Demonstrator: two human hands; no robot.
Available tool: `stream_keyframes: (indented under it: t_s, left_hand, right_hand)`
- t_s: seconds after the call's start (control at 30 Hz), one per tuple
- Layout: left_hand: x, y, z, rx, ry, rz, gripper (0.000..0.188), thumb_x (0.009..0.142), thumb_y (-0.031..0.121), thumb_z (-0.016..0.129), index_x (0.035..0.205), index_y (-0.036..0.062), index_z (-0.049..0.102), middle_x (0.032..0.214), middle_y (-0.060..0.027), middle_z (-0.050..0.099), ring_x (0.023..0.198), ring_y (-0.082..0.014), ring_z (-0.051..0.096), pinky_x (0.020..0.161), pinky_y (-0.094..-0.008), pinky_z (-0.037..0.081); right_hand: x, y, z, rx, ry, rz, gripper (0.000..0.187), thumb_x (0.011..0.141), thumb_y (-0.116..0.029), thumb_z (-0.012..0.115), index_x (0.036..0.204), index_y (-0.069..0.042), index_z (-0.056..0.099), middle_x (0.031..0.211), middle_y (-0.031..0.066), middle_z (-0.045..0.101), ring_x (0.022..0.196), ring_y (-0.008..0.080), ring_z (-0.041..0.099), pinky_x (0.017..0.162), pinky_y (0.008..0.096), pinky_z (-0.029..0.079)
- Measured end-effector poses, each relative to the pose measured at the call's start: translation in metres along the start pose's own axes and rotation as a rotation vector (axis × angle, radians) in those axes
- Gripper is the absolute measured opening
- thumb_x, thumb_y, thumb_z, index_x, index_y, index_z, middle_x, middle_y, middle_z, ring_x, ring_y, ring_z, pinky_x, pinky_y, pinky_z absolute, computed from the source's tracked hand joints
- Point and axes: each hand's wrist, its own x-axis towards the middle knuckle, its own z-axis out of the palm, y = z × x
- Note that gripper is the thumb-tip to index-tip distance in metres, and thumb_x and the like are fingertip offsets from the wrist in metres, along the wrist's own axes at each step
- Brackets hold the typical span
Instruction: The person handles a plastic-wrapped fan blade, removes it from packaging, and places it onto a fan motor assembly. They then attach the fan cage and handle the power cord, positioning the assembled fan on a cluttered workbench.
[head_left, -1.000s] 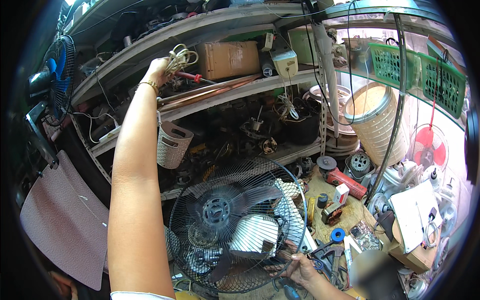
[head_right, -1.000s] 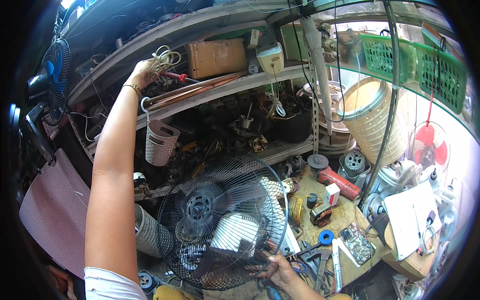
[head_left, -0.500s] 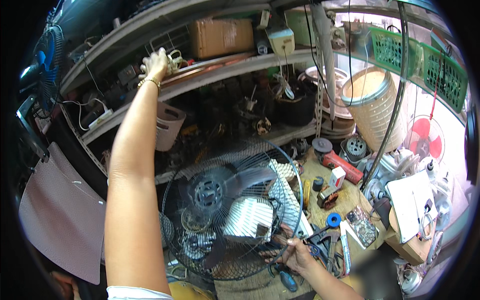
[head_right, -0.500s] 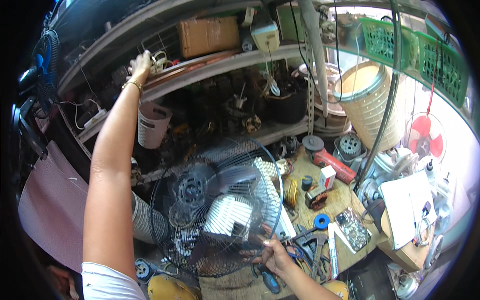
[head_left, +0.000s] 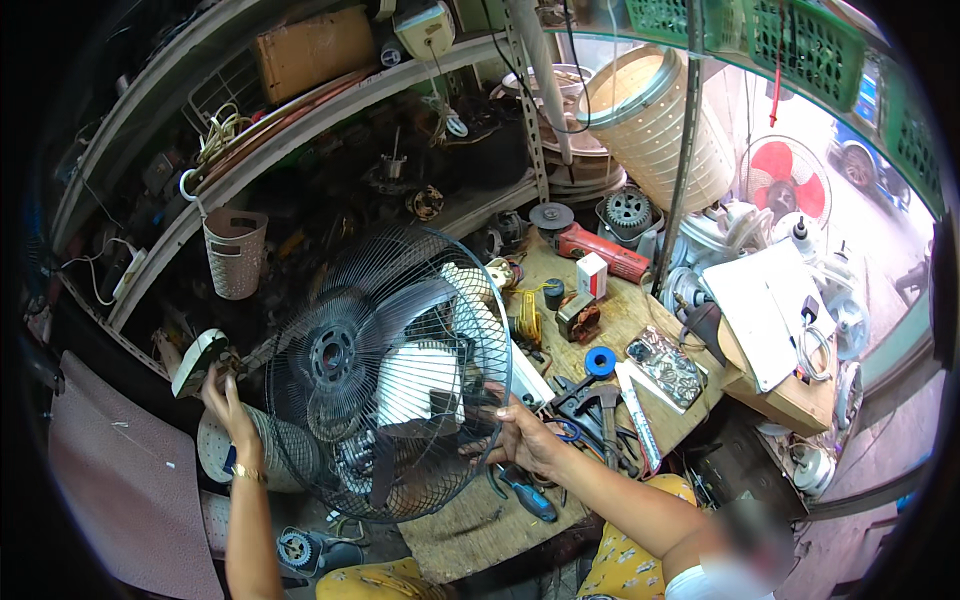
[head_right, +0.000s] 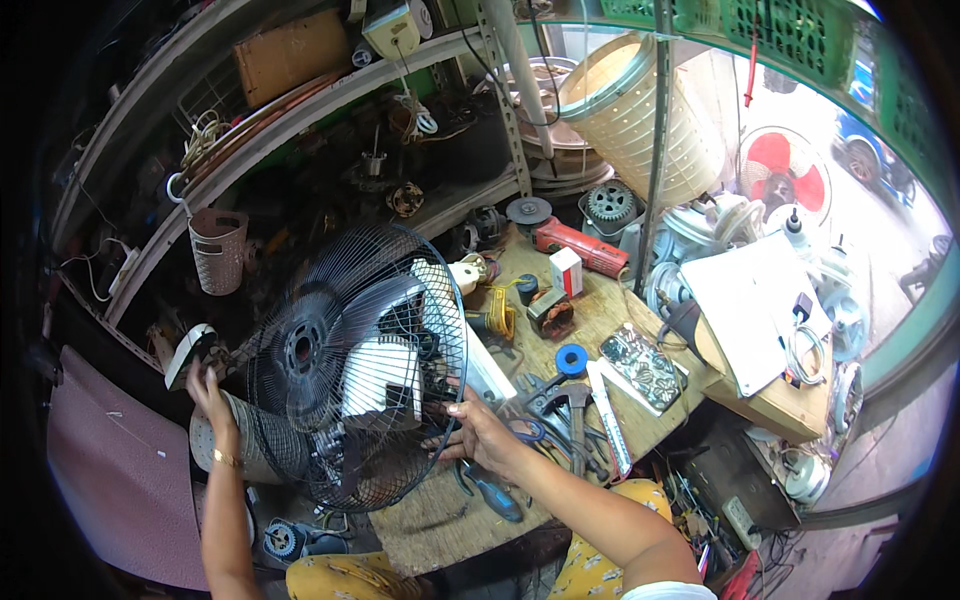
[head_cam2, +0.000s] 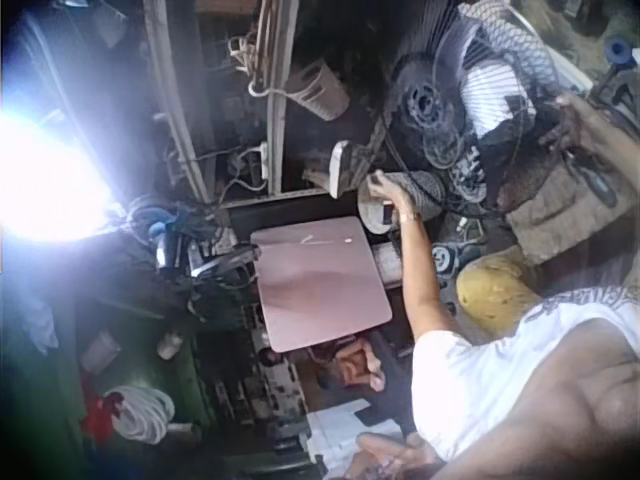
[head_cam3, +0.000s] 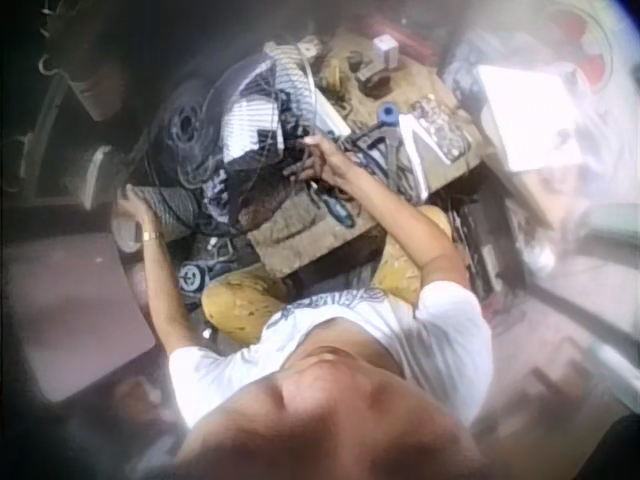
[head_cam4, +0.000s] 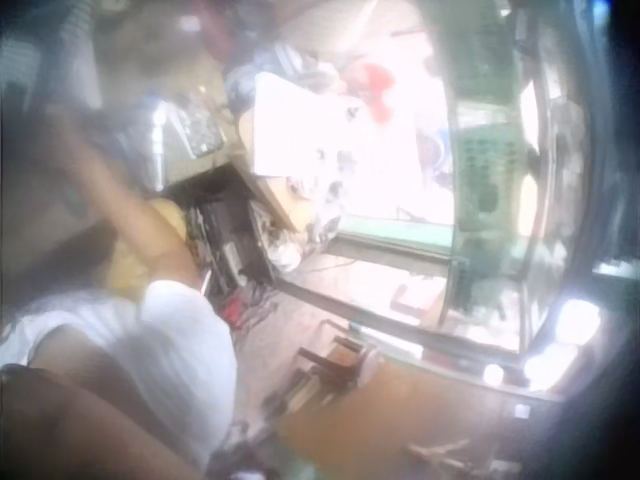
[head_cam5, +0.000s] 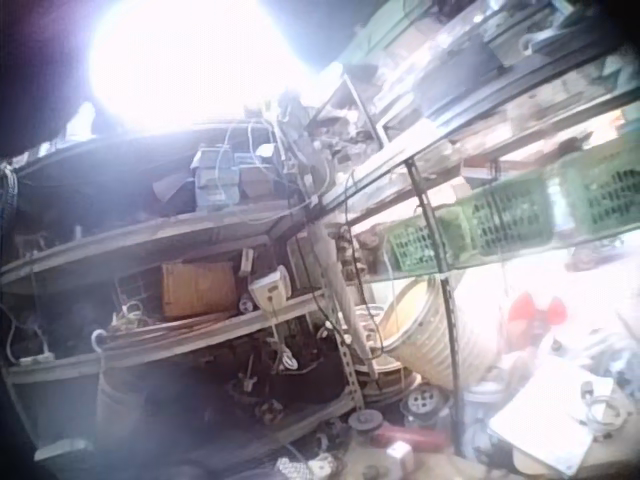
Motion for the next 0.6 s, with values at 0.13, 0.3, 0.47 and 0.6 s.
stream_keyframes:
  t_s: [0.13, 0.3, 0.47, 0.6]
  left_hand:
    - [-0.094, -0.091, -0.024, -0.423, -0.261, -1.093, 0.079, 0.088, 0.065, 0.051, 0.133, 0.0005, 0.049, 0.122, -0.0195, 0.059, 0.108, -0.0335, 0.057, 0.097, -0.0446, 0.042]
    - [-0.124, -0.048, 0.015, -1.092, -0.484, -1.153, 0.099, 0.079, 0.083, 0.041, 0.136, 0.0017, 0.047, 0.138, -0.0195, 0.05, 0.125, -0.0348, 0.05, 0.104, -0.046, 0.041]
    - [-0.126, -0.061, 0.008, -1.114, -0.392, -1.107, 0.099, 0.081, 0.082, 0.037, 0.14, 0.0015, 0.04, 0.142, -0.0204, 0.044, 0.128, -0.0365, 0.046, 0.106, -0.0469, 0.04]
    - [-0.118, -0.032, 0.003, -1.134, -0.435, -1.029, 0.09, 0.086, 0.075, 0.04, 0.14, 0.0026, 0.04, 0.143, -0.021, 0.042, 0.129, -0.0367, 0.045, 0.106, -0.049, 0.039]
  right_hand:
    - [0.004, -0.005, 0.001, -0.038, -0.014, 0.019, 0.071, 0.091, -0.034, 0.05, 0.15, -0.022, 0.012, 0.147, 0.016, 0.038, 0.106, 0.0433, 0.062, 0.081, 0.0464, 0.057]
    - [0.001, -0.011, 0.0, -0.146, 0.075, 0.002, 0.066, 0.092, -0.042, 0.042, 0.148, -0.022, 0.013, 0.139, 0.0145, 0.045, 0.094, 0.031, 0.068, 0.066, 0.0303, 0.059]
    - [-0.003, -0.01, 0.008, -0.217, 0.077, -0.017, 0.068, 0.092, -0.049, 0.039, 0.148, -0.021, 0.014, 0.141, 0.0149, 0.045, 0.093, 0.032, 0.068, 0.065, 0.0288, 0.058]
    - [-0.022, -0.028, 0.015, -0.209, 0.112, -0.096, 0.068, 0.092, -0.051, 0.037, 0.149, -0.021, 0.016, 0.144, 0.0218, 0.035, 0.088, 0.037, 0.069, 0.067, 0.0335, 0.06]
